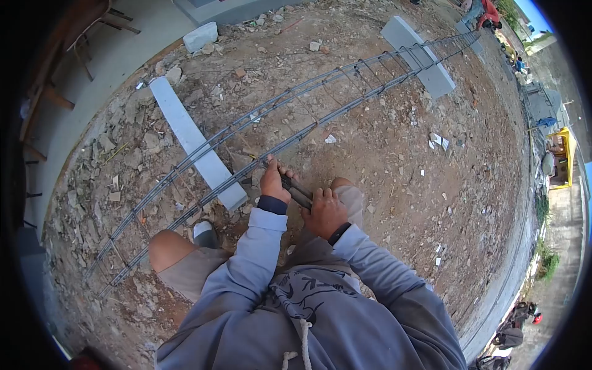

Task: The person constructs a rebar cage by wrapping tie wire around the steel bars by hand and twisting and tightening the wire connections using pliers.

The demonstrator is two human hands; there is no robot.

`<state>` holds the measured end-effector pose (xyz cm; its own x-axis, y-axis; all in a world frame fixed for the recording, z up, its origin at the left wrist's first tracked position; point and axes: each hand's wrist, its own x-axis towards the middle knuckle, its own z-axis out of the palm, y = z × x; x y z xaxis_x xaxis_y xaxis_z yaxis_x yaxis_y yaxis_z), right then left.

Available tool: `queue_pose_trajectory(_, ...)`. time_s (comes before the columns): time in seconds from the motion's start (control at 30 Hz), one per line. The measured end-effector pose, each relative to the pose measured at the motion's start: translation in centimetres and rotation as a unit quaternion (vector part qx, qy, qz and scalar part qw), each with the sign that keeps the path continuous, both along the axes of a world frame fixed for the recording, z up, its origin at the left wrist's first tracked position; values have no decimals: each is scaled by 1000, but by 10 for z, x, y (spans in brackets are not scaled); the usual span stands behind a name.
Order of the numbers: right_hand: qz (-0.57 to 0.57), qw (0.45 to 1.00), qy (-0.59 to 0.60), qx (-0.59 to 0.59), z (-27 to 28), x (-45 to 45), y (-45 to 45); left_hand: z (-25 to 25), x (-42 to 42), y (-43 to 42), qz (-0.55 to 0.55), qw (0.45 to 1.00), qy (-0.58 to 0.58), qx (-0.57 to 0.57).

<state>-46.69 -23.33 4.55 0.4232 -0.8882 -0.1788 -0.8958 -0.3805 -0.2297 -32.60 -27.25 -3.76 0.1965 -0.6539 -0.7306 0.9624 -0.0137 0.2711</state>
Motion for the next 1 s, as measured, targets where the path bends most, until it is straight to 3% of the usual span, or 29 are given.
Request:
queue_pose_trajectory(0.23,-14,996,-35,82,-34,4,10,-1,9,13,-85,992,-93,9)
queue_pose_trajectory(0.33,3,932,-104,348,-27,0,-17,7,23,20,-98,988,-108,-58)
queue_pose_trajectory(0.37,-69,839,-190,505,-26,-5,-26,13,26,22,-90,987,-107,-79)
queue_pose_trajectory(0.43,-202,546,-332,742,-22,-15,-39,15,29,26,-95,982,-91,-139)
queue_pose_trajectory(0.53,-215,620,-348,669,-16,-12,-30,26,17,27,-66,990,-43,-118)
queue_pose_trajectory(0.6,-142,769,-271,562,-22,-10,-23,13,15,23,-76,991,-66,-86)
queue_pose_trajectory(0.67,-72,875,-221,424,-21,-7,-13,3,15,21,-87,991,-89,-46)
queue_pose_trajectory(0.77,15,968,-202,149,-20,-8,12,7,11,10,-91,989,-113,6)
queue_pose_trajectory(0.87,-10,984,-176,27,-28,-5,24,6,7,6,-78,991,-105,17)
queue_pose_trajectory(0.97,-12,981,-163,99,-33,-3,17,8,9,12,-59,995,-77,0)
queue_pose_trajectory(1.0,-72,910,-265,311,-34,-7,10,4,12,18,-57,995,-77,-7)
